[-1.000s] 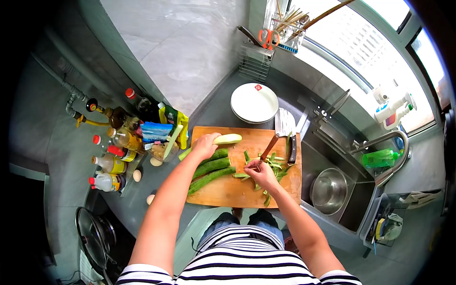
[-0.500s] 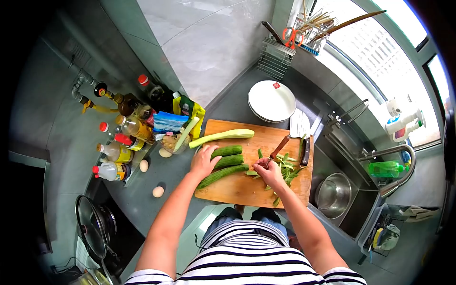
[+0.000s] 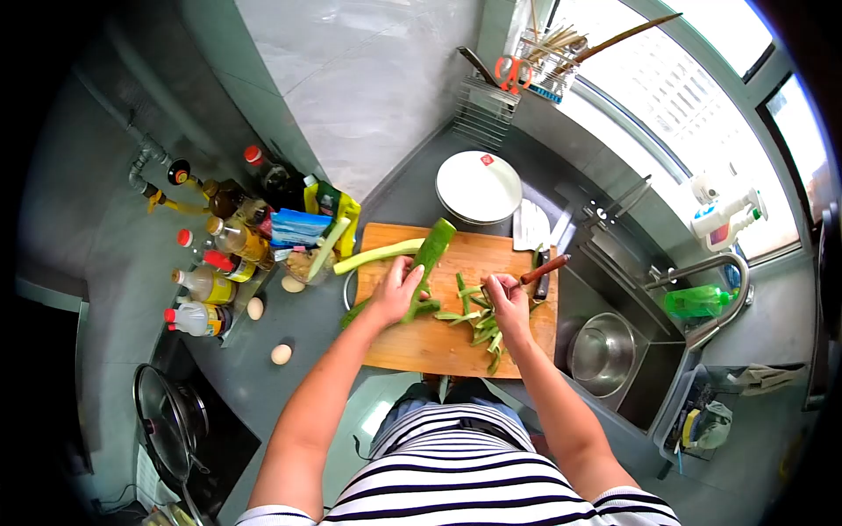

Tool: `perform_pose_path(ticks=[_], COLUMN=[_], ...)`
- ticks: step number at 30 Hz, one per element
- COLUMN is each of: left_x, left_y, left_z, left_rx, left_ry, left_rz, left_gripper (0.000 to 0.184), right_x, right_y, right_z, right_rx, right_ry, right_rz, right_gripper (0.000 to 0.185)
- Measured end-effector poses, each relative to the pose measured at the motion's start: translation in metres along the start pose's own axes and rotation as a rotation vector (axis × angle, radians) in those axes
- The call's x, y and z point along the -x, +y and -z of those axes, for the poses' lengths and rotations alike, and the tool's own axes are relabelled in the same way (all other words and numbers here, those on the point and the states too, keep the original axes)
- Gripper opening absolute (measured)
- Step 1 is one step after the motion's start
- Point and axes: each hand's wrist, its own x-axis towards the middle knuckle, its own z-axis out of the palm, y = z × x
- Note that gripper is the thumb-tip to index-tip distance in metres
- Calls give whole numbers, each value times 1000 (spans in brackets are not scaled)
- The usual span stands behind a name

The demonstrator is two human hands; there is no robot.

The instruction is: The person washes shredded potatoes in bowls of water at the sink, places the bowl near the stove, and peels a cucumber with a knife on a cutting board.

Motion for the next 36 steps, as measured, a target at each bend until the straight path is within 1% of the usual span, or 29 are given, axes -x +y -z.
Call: perform_pose_path(ticks=[1, 2, 3, 4, 5, 6, 7, 8, 9, 10, 12, 13, 14, 15, 17, 18, 19, 21, 22, 25, 26, 27, 29, 32, 35, 36], left_x=[5, 12, 14, 14, 15, 18, 24, 32, 36, 40, 47, 50, 55, 60, 66, 68, 69, 74, 76, 79, 80, 81, 79, 73, 62, 61], left_y=[5, 11, 5, -5, -15, -18, -6, 7, 16, 15, -6, -4, -2, 3, 9, 3, -3, -13, -13, -21, -22, -20, -22, -23, -34, -35], left_z=[-17, -32, -43, -53, -63, -73, -82, -92, -101, -110, -119, -123, -126, -130, -136, -135, -134, -133, -132, -134, -133, -131, -129, -131, -133, -133], left_rx=[383, 501, 613, 724, 837, 795, 792, 788, 782, 805, 826, 836, 794, 783, 756, 768, 789, 833, 861, 736, 736, 734, 746, 784, 851, 849], left_ry=[-113, -159, -213, -267, -320, -334, -354, -373, -391, -350, -388, -406, -403, -388, -370, -452, -458, -458, -466, -403, -388, -373, -317, -209, -210, -222], left_rz=[267, 326, 388, 453, 518, 516, 536, 556, 573, 564, 589, 604, 627, 626, 616, 572, 591, 635, 654, 628, 645, 661, 658, 636, 653, 655], left_gripper=[26, 37, 39, 41, 43, 45, 46, 46, 46, 46, 43, 42, 41, 40, 40, 41, 40, 39, 40, 41, 41, 42, 42, 42, 40, 40], right_x=[3, 8, 13, 17, 21, 28, 35, 43, 47, 43, 35, 29, 20, 17, 8, -1, -6, -15, -17, -24, -23, -22, -16, -5, 6, 10], right_y=[-13, -25, -39, -47, -49, -55, -62, -69, -73, -62, -58, -55, -47, -50, -57, -53, -48, -37, -31, -23, -25, -29, -37, -55, -55, -45], right_z=[0, -2, -3, 3, 5, 4, 3, 2, 3, 7, 18, 23, 31, 36, 42, 46, 50, 59, 58, 64, 71, 74, 85, 85, 74, 70], right_rx=[24, 48, 71, 96, 101, 128, 263, 394, 633, 536, 459, 418, 404, 503, 150, 183, 78, -26, -35, 300, 383, 463, 892, 1148, 599, 431], right_ry=[-11, -21, -31, -136, -177, -220, -259, -291, -317, -280, -190, -146, -100, -45, -125, -122, -124, -175, -161, -32, 12, 60, 16, -138, -166, -190], right_rz=[69, 139, 207, 162, 167, 166, 233, 306, 450, 429, 387, 363, 358, 401, 11, 39, 10, -11, -19, 185, 300, 335, 514, 614, 371, 349], right_gripper=[13, 12, 11, 11, 14, 16, 16, 16, 15, 20, 21, 22, 21, 20, 19, 20, 18, 18, 15, 10, 8, 9, 11, 13, 8, 9])
